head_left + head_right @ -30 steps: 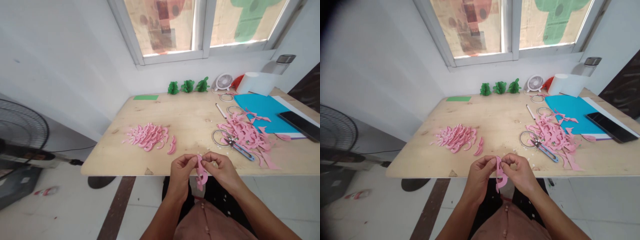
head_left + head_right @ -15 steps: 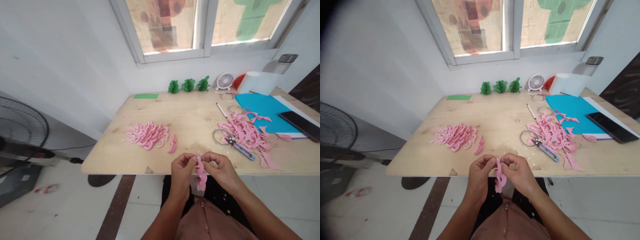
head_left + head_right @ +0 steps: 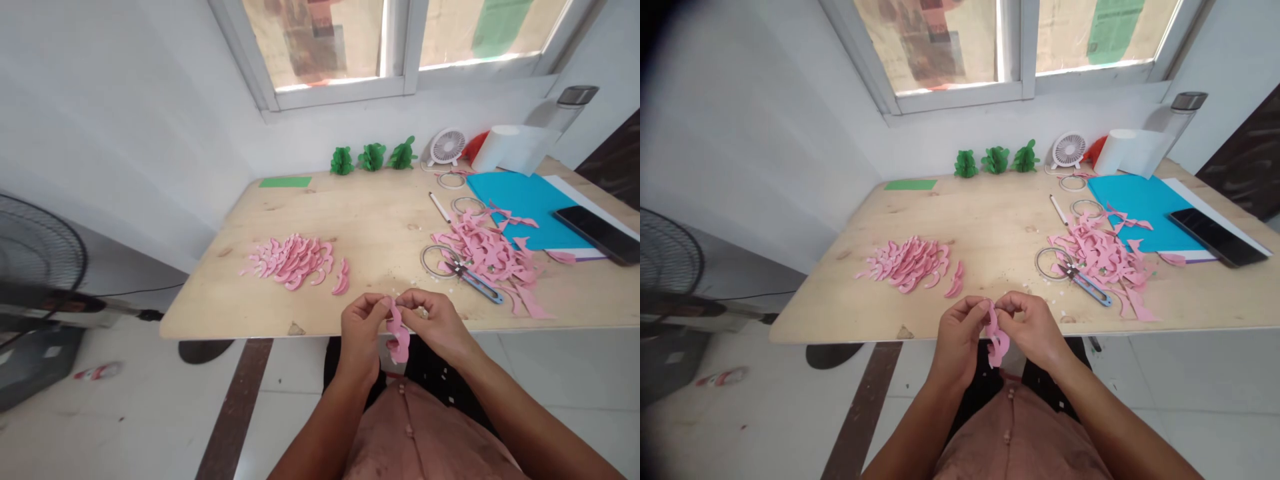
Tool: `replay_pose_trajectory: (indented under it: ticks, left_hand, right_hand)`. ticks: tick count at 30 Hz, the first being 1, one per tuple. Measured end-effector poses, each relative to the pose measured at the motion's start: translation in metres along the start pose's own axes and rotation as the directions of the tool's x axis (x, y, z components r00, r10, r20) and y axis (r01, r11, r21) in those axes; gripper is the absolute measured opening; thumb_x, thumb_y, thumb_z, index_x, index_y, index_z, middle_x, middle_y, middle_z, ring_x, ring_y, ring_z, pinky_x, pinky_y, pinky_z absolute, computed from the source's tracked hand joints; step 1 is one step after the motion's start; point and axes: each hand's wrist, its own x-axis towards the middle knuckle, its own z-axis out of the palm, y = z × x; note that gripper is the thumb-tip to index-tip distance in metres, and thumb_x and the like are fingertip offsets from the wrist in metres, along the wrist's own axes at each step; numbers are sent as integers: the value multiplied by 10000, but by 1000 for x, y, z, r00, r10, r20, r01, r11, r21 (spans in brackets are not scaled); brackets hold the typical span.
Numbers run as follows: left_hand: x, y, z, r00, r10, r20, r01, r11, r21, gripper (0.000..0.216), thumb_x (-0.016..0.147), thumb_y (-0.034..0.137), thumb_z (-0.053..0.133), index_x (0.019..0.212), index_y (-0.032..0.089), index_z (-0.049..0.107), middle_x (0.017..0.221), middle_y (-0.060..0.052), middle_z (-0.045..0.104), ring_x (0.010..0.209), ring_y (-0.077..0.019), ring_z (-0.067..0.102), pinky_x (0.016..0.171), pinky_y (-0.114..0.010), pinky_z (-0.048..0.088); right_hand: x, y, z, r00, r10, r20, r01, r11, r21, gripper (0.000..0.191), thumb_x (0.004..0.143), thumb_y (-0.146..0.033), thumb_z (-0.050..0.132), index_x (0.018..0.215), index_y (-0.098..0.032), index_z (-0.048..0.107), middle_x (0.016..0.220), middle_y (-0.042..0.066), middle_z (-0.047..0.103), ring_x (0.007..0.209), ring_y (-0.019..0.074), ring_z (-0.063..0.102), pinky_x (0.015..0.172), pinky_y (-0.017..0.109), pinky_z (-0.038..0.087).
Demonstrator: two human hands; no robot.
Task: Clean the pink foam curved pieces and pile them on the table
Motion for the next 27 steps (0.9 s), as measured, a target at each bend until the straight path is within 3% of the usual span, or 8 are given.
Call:
replay_pose_trajectory:
  ticks: [8,16,20,27]
  left_hand:
    - [7,-1,-4,1000,-27,6,28,983,-181,157,692,228,696,621,137,590,596,20,553,563,-76,485,592,-196,399]
    - [-8,-1,-9,993,-78,88,91,985,-149,154,741,285,663,756,131,665,760,-50,643,693,-137,573,661,-245,448]
    - [-12,-6,-11,993,-99,64,106,987,-120,192,707,255,700,855,134,694,814,-69,679,734,-149,594,706,-259,450]
    - [-11,-10,-11,998,-46,48,49,997,-60,137,701,248,706,793,150,677,763,-32,668,694,-127,579,684,-248,448]
  right_hand:
    - [-3,-1,1,999,6,32,-6,1000,2,165,784,-231,522,682,-170,636,632,-10,603,608,135,547,600,235,422]
    - [-2,2,0,999,-37,-22,36,999,-35,166,791,-216,526,668,-172,628,636,-4,613,610,139,551,607,240,431]
    - [-3,1,1,999,-43,-16,42,998,-38,162,792,-223,528,677,-176,631,626,-7,616,607,141,557,605,241,438]
    - [-4,1,0,1000,-28,-6,28,999,-23,185,795,-280,547,664,-178,629,633,-2,621,635,154,576,623,246,445]
